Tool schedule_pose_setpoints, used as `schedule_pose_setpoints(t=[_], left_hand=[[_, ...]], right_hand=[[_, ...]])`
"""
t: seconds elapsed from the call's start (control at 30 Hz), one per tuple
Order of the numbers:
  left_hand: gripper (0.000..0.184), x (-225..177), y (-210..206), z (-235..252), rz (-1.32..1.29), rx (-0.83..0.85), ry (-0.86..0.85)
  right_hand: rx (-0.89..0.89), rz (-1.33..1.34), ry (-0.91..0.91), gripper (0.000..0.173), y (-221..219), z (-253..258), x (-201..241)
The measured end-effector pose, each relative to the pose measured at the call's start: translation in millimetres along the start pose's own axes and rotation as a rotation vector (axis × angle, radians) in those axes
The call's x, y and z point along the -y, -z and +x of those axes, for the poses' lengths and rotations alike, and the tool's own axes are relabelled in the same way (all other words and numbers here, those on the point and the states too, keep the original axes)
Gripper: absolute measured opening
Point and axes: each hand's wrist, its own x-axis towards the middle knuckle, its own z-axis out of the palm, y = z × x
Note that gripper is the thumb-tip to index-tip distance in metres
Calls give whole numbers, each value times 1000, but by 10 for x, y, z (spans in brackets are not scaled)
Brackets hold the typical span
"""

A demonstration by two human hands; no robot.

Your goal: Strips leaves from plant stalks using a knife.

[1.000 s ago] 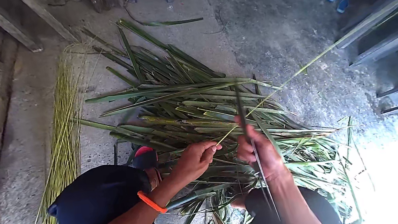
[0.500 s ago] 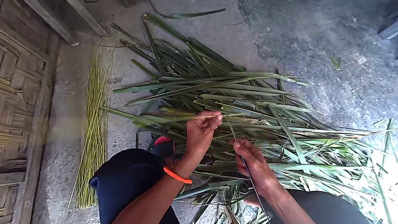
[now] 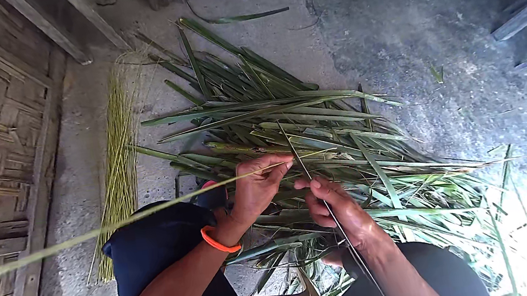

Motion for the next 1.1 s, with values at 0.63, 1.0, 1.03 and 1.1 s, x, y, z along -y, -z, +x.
schedule_pose_setpoints(t=[0.63,1.0,1.03,1.1], left_hand=[[10,16,57,-311,151,220,-591],[12,-92,167,-302,-36,40,-310],[13,-97,167,-315,-54,38,-290],[13,-77,146,-293,-74,21,-271]], right_hand=[[46,113,47,30,252,15,-60],[-426,218,190,26,668,318,10],[-439,221,182,26,670,332,-29],[-486,246,155,28,681,366,-57]])
